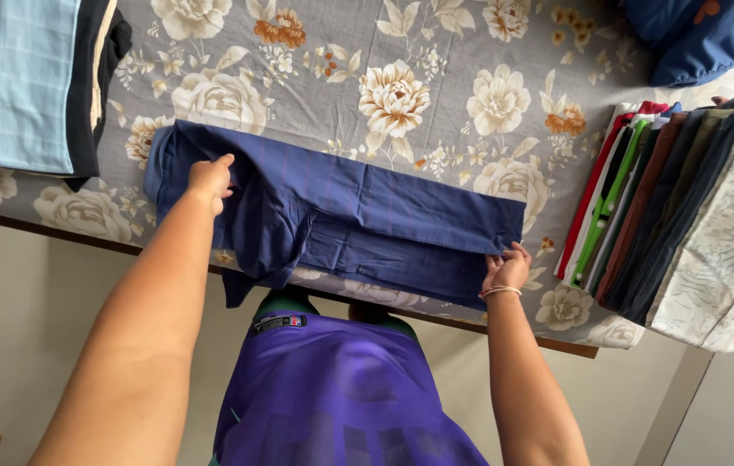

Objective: Folding multiple shirts and placing them in a stack on a bed.

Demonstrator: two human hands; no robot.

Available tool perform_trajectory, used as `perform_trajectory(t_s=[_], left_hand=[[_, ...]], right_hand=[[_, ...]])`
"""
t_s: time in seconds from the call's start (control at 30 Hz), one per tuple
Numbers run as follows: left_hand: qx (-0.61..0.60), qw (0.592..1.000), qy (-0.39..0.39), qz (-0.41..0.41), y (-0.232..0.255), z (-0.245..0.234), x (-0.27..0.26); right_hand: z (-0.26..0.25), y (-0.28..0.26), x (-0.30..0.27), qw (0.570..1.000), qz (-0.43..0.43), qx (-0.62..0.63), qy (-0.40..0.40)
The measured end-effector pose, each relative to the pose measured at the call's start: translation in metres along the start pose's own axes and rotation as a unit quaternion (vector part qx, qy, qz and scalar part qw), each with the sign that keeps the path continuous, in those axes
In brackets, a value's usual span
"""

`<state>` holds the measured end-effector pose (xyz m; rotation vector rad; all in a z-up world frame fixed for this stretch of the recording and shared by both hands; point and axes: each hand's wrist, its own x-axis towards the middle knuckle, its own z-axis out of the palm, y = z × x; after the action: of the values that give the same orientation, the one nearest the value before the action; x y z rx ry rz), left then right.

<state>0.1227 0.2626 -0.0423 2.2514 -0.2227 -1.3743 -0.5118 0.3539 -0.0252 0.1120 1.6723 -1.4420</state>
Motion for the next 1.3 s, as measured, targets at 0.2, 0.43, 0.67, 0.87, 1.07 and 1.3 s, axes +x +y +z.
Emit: perform_trajectory(t_s=[0.2,0.43,0.67,0.87,1.07,1.3], left_hand=[[0.013,0.993,-0.063,0.102,-0.031,0.000,-0.020],[0.079,0.968,0.103,0.217,-0.031,-0.043,-0.068],[0.033,0.991,0.045,0.122,-0.049,-0.045,-0.055],[-0.014,0.989,0.066,0.134,-0.049,-0.036,-0.069],[0.019,0.988,0.056,0.143,-0.040,-0.051,-0.045],[0.002,0.984,0.071,0.162,0.003,-0.032,0.041]], right_hand=[[0.015,0.009,-0.007,0.975,-0.014,-0.218,0.045],[0.002,0.007,-0.005,0.967,-0.052,-0.247,-0.025],[0.000,0.012,-0.001,0.954,-0.072,-0.291,-0.023],[-0.012,0.010,0.003,0.949,-0.052,-0.309,-0.047],[0.003,0.004,0.001,0.926,-0.064,-0.369,-0.053],[0.035,-0.023,0.030,0.804,-0.268,-0.531,0.029]])
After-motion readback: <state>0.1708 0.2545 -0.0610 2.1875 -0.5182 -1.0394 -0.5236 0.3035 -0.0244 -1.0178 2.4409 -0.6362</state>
